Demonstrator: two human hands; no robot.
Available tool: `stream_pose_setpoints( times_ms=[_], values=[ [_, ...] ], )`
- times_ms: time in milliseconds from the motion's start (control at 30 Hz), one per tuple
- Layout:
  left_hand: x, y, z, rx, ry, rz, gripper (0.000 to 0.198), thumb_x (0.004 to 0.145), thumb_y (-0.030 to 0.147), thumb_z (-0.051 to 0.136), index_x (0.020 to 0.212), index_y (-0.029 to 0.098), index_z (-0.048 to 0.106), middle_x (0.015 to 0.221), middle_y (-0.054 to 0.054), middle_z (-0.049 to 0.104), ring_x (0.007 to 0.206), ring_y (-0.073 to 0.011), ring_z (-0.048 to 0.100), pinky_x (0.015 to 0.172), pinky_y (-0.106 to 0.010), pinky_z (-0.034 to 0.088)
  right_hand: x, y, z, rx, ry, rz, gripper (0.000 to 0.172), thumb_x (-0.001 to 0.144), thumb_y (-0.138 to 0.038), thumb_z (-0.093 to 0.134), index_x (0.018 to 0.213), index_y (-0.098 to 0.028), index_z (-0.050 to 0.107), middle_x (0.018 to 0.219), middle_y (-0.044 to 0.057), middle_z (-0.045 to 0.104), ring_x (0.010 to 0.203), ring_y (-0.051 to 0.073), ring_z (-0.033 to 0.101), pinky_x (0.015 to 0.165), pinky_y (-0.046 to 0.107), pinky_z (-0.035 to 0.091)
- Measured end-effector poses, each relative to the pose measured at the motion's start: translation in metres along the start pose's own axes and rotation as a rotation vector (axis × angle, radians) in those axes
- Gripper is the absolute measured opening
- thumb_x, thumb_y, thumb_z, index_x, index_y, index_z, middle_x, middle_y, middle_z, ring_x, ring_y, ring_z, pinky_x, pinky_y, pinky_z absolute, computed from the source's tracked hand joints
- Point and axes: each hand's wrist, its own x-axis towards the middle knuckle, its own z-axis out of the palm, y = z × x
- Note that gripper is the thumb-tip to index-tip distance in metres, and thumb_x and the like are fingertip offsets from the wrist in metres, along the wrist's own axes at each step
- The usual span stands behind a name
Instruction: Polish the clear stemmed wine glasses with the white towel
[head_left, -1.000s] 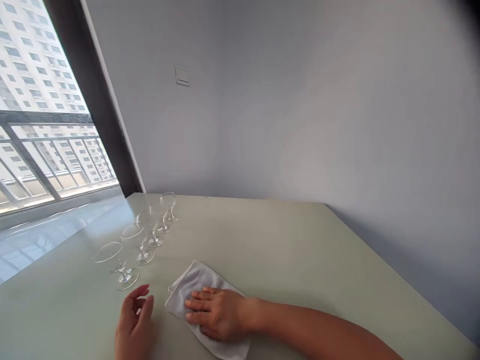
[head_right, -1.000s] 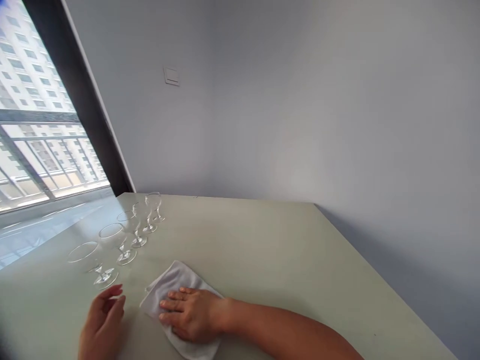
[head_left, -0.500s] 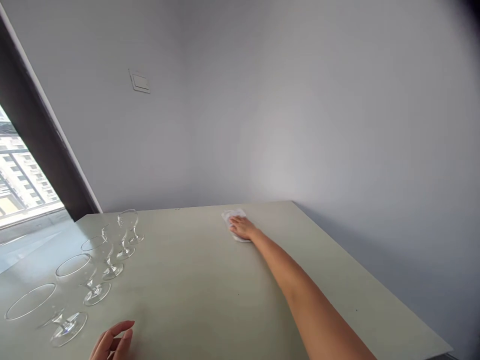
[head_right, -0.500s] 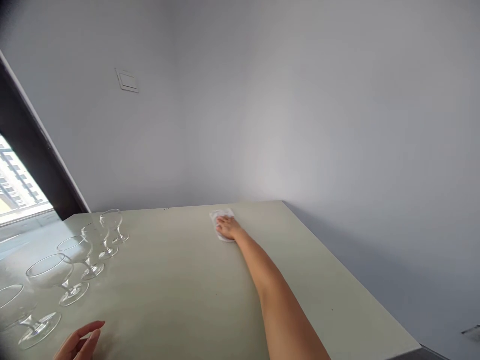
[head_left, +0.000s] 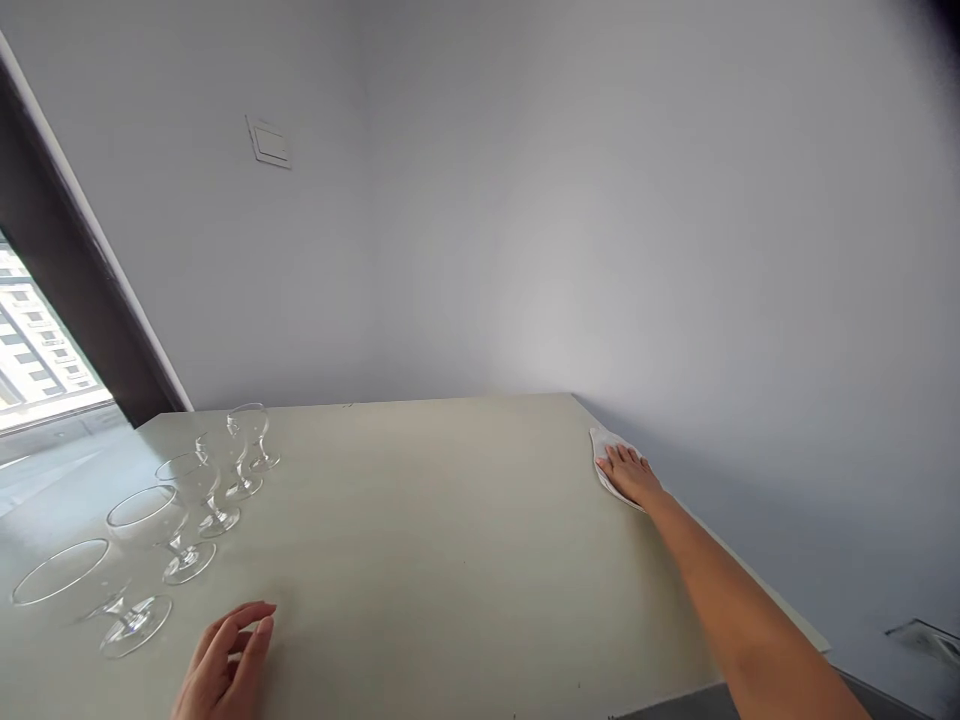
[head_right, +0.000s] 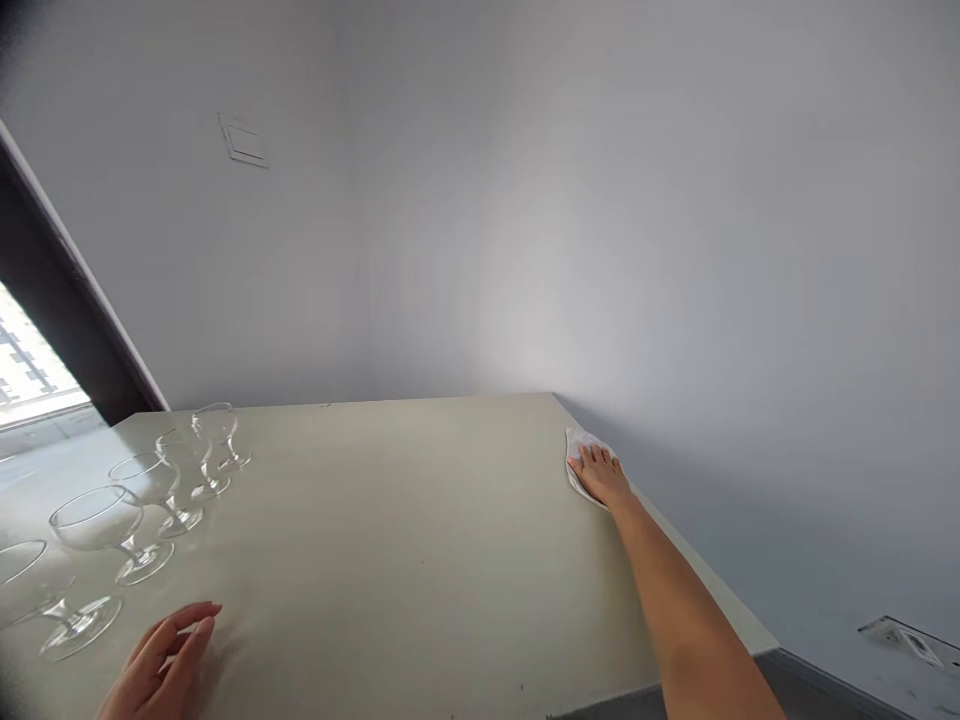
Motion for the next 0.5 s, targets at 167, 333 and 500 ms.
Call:
stream_pose_setpoints(
  times_ms=[167,333,500],
  values=[
    [-0.005,0.012,0.0,0.024,-0.013,0.052,0.037,0.072,0.056,0.043,0.086,0.025,0.058,0.101,-0.002,0.056,0.071,-0.0159,0.057,0.063,-0.028,0.047,-0.027,-0.046,0.011,0.006,-0.012,-0.151,0.067,0.086,-0.051,0.015,0.139,-0.011,0.023,0.146,0.012,0.014,0.133,0.029,0.012,0.106,0.043,0.013],
    [-0.005,0.009,0.001,0.0,-0.023,0.068,0.035,0.075,0.053,0.042,0.087,0.024,0.057,0.102,-0.003,0.056,0.074,-0.0158,0.056,0.067,-0.029,0.046,-0.055,-0.135,0.013,0.041,-0.027,-0.443,0.071,0.085,-0.058,0.017,0.139,-0.013,0.024,0.146,0.008,0.015,0.134,0.025,0.009,0.108,0.037,0.009],
    [-0.008,0.015,0.001,-0.085,-0.002,0.059,0.033,0.073,0.051,0.045,0.085,0.022,0.058,0.101,-0.004,0.055,0.076,-0.0166,0.055,0.067,-0.029,0.045,-0.09,-0.241,0.004,0.169,-0.066,-0.778,0.079,0.082,-0.064,0.021,0.138,-0.009,0.024,0.146,0.012,0.015,0.133,0.03,0.007,0.107,0.042,0.008]
  ],
)
